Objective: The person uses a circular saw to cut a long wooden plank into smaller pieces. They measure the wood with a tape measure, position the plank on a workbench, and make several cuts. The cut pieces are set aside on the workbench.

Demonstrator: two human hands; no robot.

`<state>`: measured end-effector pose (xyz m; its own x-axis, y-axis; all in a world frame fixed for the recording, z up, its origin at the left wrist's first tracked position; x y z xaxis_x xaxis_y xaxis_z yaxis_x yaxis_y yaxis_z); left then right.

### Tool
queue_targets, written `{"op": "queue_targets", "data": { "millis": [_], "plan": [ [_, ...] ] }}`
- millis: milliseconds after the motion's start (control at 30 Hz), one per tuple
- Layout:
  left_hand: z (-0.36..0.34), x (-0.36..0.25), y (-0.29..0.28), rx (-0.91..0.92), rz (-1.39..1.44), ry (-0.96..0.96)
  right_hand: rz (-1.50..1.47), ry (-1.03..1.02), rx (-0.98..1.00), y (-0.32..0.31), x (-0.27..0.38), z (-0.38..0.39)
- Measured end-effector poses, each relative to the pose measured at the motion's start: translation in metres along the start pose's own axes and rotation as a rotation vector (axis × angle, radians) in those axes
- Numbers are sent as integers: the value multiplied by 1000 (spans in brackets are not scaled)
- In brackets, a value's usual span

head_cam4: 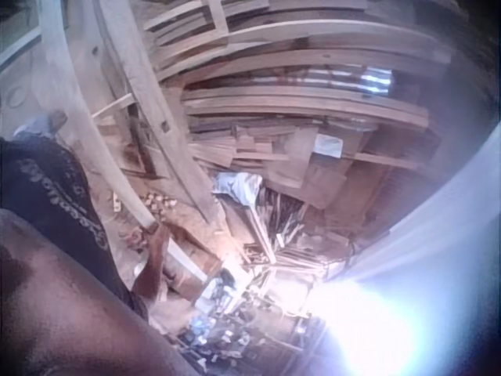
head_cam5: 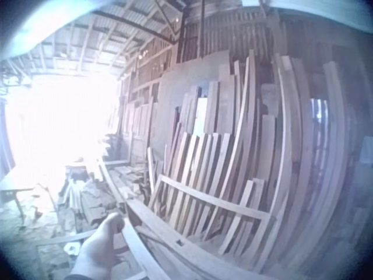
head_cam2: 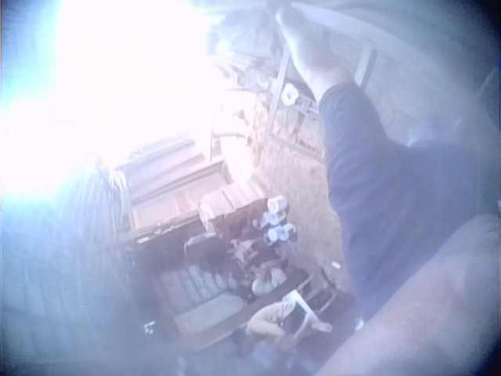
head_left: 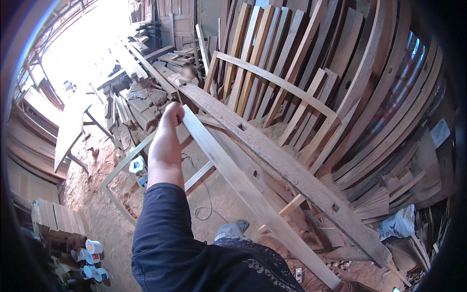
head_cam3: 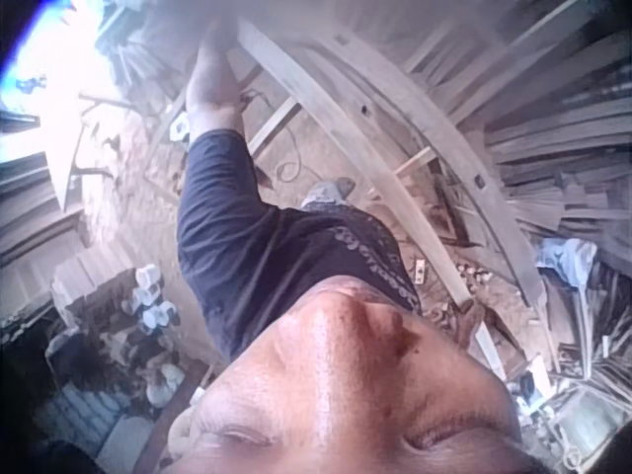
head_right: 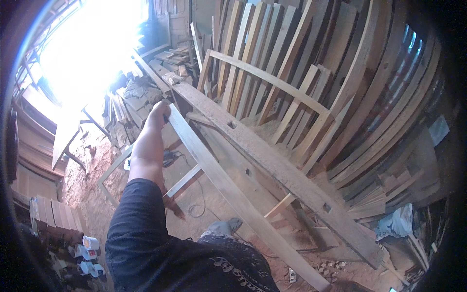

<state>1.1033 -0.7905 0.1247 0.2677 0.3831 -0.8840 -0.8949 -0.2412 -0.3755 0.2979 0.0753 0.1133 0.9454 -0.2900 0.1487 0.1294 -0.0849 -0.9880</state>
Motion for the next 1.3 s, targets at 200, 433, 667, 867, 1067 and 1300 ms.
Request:
{"op": "queue_targets", "data": {
  "millis": [200,433,667,867,1067,1300],
  "plan": [
    [108,-73,39,256,698,-90,50,22,-1,-15,0,19],
    [91,-77,13,202,894,-78,52,-145,-95,-8,3,27],
    [115,-111,17,195,780,232,129,-251,-378,-4,1,43],
    [66,-83,5,-115,1617,-13,36,-185,-337,34,14,21],
    [241,83,218,384,1249,-276,-152,56,-112,61,67,-23],
    [361,110,282,652,1415,-523,-231,104,151,97,123,-72]
  ]
}}
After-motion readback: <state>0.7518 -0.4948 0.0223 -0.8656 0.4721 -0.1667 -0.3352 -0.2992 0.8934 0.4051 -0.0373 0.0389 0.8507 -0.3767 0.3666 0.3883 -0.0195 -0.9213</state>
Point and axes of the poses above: each hand's wrist, its own z-axis away from the middle knuckle, its own y-axis out of the palm, x = y × z, the point moved 7 cm from there along -z, towards the middle knuckle, and after that the axes turned 10 degrees about -x, right-handed, at the moved point
